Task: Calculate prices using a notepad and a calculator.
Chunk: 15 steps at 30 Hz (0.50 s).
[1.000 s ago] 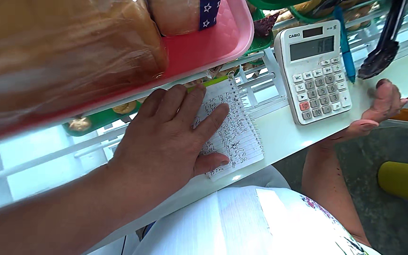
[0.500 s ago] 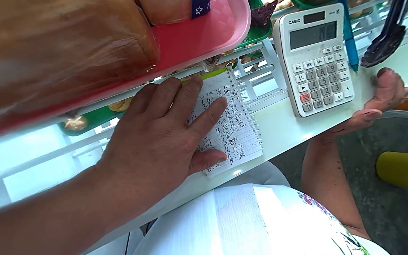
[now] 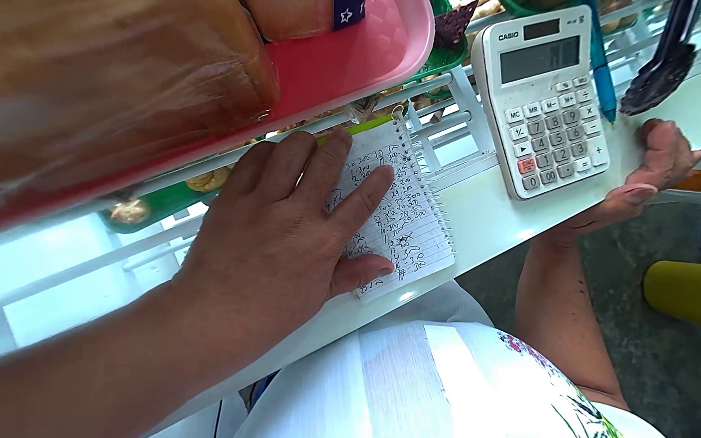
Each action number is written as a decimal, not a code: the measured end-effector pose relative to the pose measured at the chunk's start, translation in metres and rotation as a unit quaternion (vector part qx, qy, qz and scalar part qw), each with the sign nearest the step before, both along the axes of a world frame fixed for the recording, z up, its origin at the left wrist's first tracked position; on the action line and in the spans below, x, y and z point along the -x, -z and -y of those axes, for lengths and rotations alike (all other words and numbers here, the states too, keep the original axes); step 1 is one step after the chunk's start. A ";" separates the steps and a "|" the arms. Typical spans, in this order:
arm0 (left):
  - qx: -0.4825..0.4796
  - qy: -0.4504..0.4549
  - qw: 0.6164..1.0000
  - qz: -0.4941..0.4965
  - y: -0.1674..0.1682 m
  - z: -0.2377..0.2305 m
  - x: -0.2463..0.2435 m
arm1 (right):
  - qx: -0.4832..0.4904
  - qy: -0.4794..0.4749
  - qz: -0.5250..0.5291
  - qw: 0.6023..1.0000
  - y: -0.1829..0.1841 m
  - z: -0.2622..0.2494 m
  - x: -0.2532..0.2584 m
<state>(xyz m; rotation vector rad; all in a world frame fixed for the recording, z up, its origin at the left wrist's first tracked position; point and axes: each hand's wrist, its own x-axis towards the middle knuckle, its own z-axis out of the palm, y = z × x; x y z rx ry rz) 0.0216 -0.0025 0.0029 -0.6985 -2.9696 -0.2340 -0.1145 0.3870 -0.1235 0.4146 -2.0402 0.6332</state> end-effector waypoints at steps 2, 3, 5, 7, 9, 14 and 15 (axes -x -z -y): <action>-0.002 -0.001 1.000 0.004 0.000 0.000 0.000 | -0.013 -0.003 -0.005 1.000 0.001 -0.002 0.000; -0.002 0.001 1.000 0.006 0.000 0.000 0.000 | -0.015 -0.003 -0.007 1.000 0.001 -0.003 0.000; -0.002 0.001 1.000 0.006 0.000 0.000 0.000 | -0.014 -0.002 -0.006 1.000 0.002 -0.003 0.001; -0.002 0.001 1.000 0.005 0.000 0.000 0.000 | -0.010 -0.004 -0.007 1.000 0.004 -0.005 0.002; -0.003 0.001 1.000 0.002 0.000 0.000 0.000 | -0.008 -0.005 -0.010 1.000 0.006 -0.008 0.003; -0.005 -0.002 1.000 0.000 0.000 0.000 0.000 | -0.001 -0.001 -0.013 1.000 0.003 -0.002 0.003; -0.005 -0.002 1.000 0.001 0.000 0.000 0.000 | -0.005 0.003 -0.013 1.000 0.002 -0.002 0.003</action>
